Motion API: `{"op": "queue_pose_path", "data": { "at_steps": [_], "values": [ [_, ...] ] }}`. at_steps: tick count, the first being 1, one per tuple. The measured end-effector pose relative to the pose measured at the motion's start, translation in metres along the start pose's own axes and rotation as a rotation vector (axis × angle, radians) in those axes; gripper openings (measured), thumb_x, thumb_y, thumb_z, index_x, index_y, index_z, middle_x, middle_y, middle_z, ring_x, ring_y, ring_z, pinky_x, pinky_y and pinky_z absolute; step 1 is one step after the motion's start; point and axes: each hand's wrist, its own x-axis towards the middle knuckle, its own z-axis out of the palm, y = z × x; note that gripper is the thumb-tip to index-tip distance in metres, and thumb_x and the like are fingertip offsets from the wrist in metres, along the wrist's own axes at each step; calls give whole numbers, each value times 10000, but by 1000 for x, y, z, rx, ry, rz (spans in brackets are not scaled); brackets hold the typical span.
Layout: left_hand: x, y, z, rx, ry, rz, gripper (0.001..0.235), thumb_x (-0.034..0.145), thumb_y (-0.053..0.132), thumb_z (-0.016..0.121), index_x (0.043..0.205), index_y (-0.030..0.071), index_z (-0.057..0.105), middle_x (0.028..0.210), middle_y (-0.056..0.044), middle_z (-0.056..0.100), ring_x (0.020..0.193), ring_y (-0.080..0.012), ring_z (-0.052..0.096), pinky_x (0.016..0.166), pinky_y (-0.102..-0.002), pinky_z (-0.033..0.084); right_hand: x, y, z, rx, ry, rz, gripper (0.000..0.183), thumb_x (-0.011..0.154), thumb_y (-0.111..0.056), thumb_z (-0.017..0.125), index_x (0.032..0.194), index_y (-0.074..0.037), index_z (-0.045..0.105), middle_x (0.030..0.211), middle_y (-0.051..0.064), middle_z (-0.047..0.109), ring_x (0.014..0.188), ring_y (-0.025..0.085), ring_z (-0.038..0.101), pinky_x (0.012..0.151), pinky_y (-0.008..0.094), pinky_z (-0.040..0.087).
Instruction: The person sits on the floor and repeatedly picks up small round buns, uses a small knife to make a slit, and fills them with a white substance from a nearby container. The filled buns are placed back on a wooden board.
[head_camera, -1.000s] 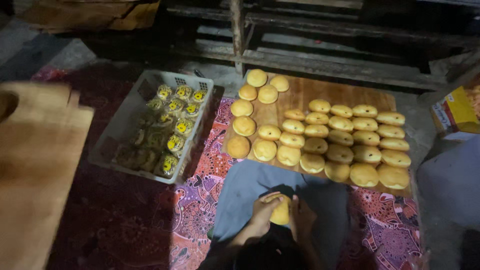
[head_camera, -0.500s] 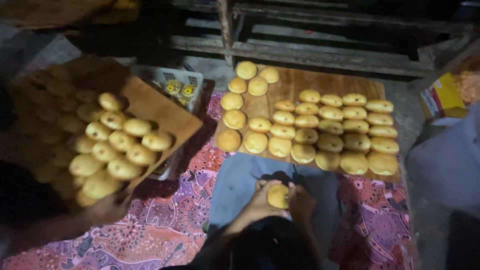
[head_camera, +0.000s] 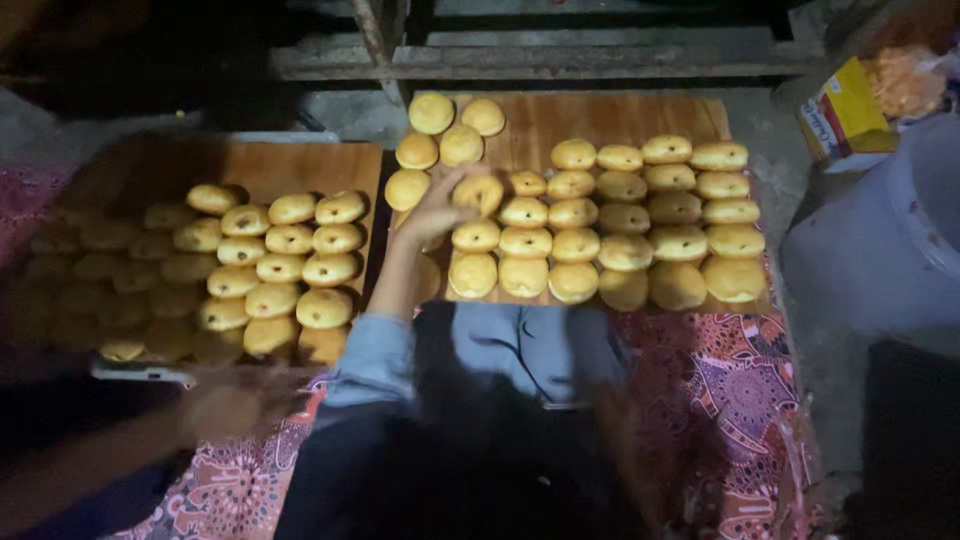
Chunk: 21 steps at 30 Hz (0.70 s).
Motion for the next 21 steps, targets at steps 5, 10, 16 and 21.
{"op": "queue_pose_path", "data": {
  "at_steps": [5,10,16,21],
  "values": [
    [94,-62,-8,167,-450,-297,626,668,25,689,1277,164,652,1286,-100,624,1231,-276,586,988,-370,501,-22,4,19,-60,-336,411,465,960,-441,613,1052,-6,752,809,142,718,742,228,661,660,386,509],
    [97,-107,-4,190,-672,-131,693,576,-23,639,1244,153,691,1342,-59,559,1279,-248,528,1017,-326,470,-17,28,18,-218,-406,491,486,990,-462,563,985,-16,755,734,153,712,688,223,671,652,378,504],
    [92,-126,1,-146,-640,-106,634,648,-31,634,1267,103,658,1375,-119,543,1333,-257,481,1104,-326,397,-29,47,21,-235,-433,433,401,969,-402,598,1067,-53,771,832,192,730,794,295,705,723,404,546],
    [137,-126,-18,183,201,-288,369,974,330,609,1239,96,716,1265,-118,745,1227,-237,709,1119,-346,521,-23,68,22,-268,-427,547,398,978,-370,603,1175,-46,724,950,180,753,874,269,724,776,384,555]
  ]
}}
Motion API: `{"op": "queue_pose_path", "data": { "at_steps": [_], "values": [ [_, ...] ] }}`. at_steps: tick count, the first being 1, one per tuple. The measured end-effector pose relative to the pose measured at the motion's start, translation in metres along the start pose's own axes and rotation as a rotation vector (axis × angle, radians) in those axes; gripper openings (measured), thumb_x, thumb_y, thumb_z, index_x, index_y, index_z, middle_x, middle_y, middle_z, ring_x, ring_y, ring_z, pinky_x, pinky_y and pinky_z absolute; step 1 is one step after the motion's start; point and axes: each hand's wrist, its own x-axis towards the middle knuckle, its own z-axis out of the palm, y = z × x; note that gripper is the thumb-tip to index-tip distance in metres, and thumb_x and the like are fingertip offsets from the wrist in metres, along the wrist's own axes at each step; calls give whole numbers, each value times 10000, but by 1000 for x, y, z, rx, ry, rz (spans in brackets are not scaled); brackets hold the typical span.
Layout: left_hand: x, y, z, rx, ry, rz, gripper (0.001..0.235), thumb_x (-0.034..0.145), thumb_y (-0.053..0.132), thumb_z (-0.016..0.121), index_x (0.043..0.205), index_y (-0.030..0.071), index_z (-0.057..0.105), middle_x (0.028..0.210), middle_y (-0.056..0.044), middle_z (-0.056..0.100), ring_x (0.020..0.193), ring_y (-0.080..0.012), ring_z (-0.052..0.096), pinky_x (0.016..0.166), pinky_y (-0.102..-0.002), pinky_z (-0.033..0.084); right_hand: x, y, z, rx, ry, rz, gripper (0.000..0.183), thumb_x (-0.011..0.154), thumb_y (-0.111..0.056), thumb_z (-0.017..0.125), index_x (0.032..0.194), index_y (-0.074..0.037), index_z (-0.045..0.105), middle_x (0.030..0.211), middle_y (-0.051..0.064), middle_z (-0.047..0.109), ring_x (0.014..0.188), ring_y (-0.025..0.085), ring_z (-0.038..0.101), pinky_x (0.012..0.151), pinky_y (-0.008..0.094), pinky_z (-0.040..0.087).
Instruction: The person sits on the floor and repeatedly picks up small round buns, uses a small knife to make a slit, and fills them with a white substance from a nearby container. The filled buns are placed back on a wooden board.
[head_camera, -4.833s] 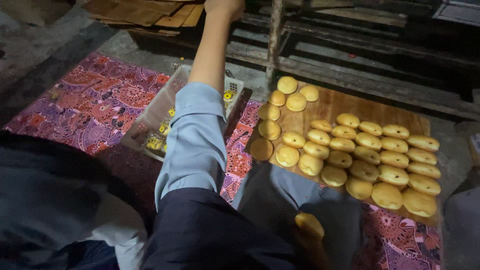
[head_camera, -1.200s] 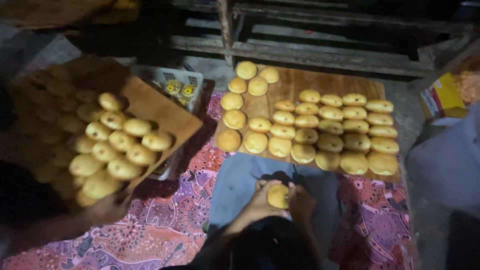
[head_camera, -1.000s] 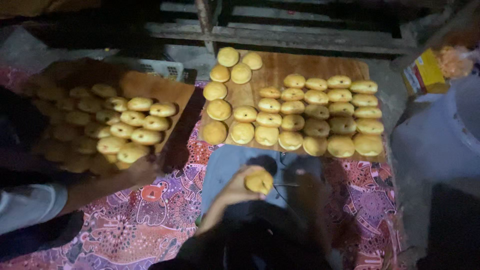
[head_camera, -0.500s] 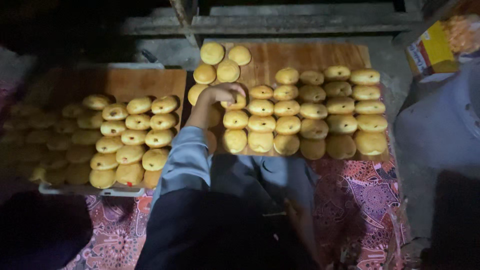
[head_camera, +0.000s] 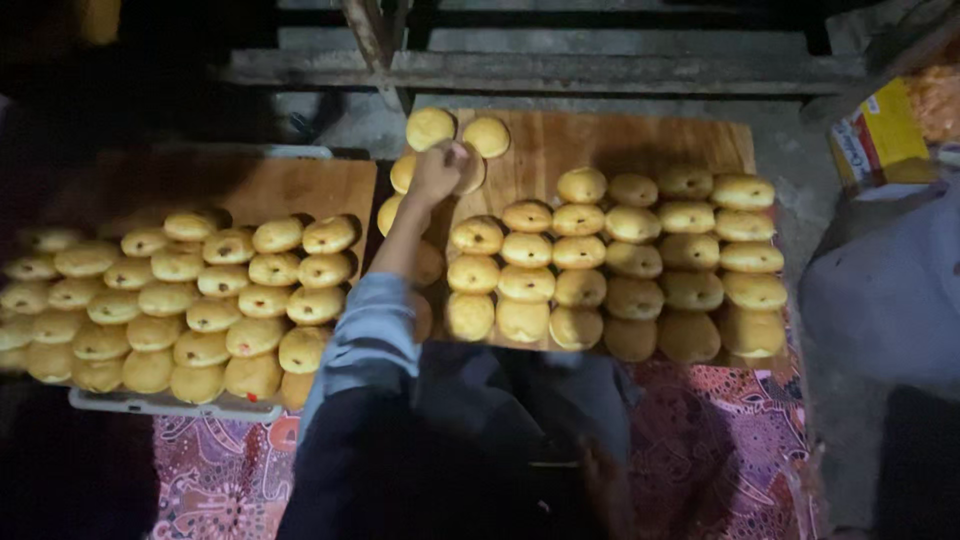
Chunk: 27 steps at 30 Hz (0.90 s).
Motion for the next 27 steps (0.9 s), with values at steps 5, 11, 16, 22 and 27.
{"op": "queue_pose_path", "data": {
  "at_steps": [5,11,16,22,27],
  "values": [
    [18,21,9,902,206,-16,615,775,628,782,1169,160,716,1332,-208,594,1255,-524,504,932,-752,390,9,22,3,28,-21,87,425,988,-338,607,1282,-39,678,1068,167,776,953,242,744,828,364,565],
    [-46,49,15,179,280,198,614,787,284,895,1231,33,554,1180,-167,662,1108,-354,663,984,-422,551,17,19,2,275,63,30,395,1035,-323,635,1133,33,775,915,207,745,826,268,651,742,405,527],
    [-146,83,7,-1009,335,96,456,939,66,778,1338,77,557,1270,-141,629,1179,-309,636,958,-450,581,37,-69,-33,264,200,-210,277,1028,-250,636,1085,1,739,835,121,668,750,184,586,678,344,503],
    [-277,114,0,-1482,58,6,549,957,95,688,1442,193,451,1350,-122,584,1245,-303,607,1004,-525,558,2,-230,-93,631,139,-605,138,982,-136,639,1056,-20,648,781,-2,630,679,87,565,611,262,468],
    [-330,123,5,-1707,-65,20,528,992,248,656,1467,128,461,1440,-131,561,1318,-311,587,1061,-515,553,-47,-296,-105,432,312,-983,82,992,-43,715,1053,8,697,859,52,679,760,92,608,687,275,508]
  ]
}}
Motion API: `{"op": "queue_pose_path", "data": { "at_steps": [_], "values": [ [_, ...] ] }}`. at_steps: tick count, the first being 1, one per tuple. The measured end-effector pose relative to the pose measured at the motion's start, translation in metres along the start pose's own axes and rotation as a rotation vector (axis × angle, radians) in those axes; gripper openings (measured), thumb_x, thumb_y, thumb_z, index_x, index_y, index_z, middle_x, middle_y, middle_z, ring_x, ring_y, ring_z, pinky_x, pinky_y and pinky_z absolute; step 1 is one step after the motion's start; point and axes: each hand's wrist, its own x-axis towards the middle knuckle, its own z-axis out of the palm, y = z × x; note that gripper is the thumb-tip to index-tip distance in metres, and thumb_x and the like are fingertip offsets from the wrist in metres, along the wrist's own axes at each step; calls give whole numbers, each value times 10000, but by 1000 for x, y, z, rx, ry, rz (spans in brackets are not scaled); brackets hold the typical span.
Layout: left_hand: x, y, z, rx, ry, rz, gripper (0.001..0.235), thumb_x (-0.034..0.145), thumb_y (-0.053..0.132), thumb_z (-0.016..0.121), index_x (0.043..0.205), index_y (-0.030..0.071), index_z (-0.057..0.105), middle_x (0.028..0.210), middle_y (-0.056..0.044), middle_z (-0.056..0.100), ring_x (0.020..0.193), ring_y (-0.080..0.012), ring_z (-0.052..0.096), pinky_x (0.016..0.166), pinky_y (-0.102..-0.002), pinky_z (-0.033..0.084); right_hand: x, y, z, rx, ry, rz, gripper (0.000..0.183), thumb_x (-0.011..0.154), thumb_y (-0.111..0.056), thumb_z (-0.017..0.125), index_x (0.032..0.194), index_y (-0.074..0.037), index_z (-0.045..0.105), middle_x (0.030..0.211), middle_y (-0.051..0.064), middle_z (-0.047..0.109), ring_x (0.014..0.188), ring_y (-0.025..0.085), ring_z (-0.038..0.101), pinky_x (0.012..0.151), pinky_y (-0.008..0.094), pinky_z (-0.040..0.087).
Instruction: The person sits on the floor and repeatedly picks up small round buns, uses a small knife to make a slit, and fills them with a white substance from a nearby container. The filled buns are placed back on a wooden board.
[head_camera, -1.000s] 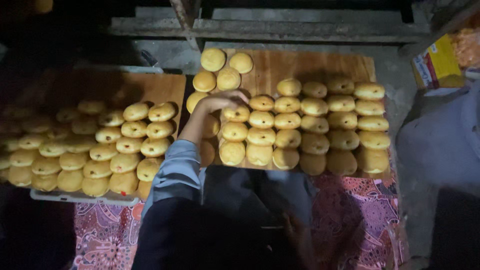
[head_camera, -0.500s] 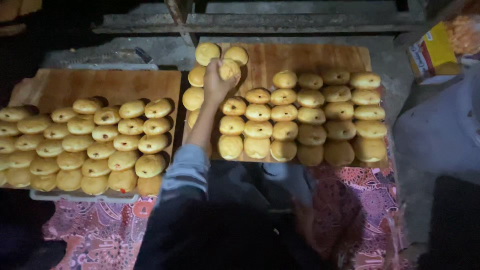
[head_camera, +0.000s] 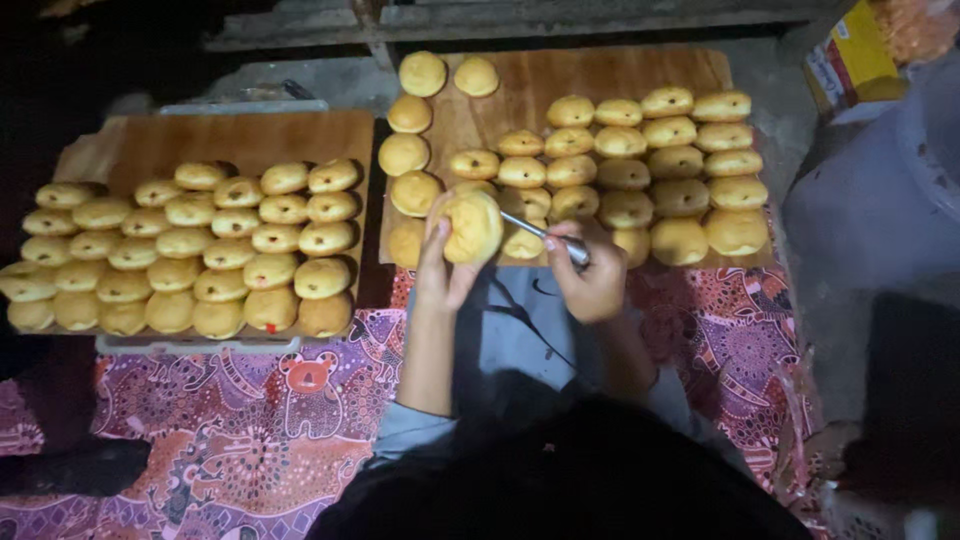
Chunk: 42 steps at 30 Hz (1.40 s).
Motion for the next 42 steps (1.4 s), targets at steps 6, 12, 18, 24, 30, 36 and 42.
{"op": "queue_pose_path", "data": {
  "at_steps": [6,12,18,24,30,36,42],
  "values": [
    [-38,-6,1,8,-53,27,526,1014,261,680,1441,39,467,1366,-177,605,1251,-302,629,1052,-474,554,-22,-18,4,-92,-39,-14,82,952,-75,726,952,-2,688,670,46,638,538,129,569,516,279,458],
    [-55,-11,1,330,21,22,433,904,80,747,1305,-20,617,1229,-128,678,1107,-209,678,962,-353,584,-50,6,7,-163,24,-250,148,1035,-112,643,928,-9,636,747,132,685,608,252,680,569,363,516],
    [-74,-20,7,640,-149,-180,388,855,3,806,1221,-49,688,1124,-100,717,996,-173,689,890,-326,581,-74,53,12,-321,-141,-124,211,1017,-144,652,861,-4,674,669,170,663,593,293,695,535,407,509],
    [-64,-35,8,378,15,-225,400,866,57,765,1250,13,663,1090,-132,728,956,-203,722,862,-356,612,-74,102,-2,-86,56,54,234,1074,-164,662,897,-24,725,720,106,721,587,210,683,596,372,543],
    [-64,-53,-3,407,-24,-211,325,934,31,754,1234,-48,658,1115,-163,738,1019,-212,731,913,-338,600,-69,83,-1,-183,-161,-6,156,991,-165,687,968,-20,738,777,119,727,663,161,696,581,329,543],
    [-71,-59,-13,268,106,-287,353,897,81,748,1230,-5,668,1092,-131,737,944,-206,733,835,-344,612,-69,59,-7,-136,-125,74,222,1024,-168,661,837,-55,696,706,66,688,645,97,654,578,293,512],
    [-65,-58,-18,417,-6,-407,346,905,93,775,1207,-40,672,1072,-155,744,936,-227,743,844,-350,612,-63,72,-18,-78,-369,293,254,1035,-180,648,824,-52,708,658,55,648,621,95,568,538,322,463]
  ]
}}
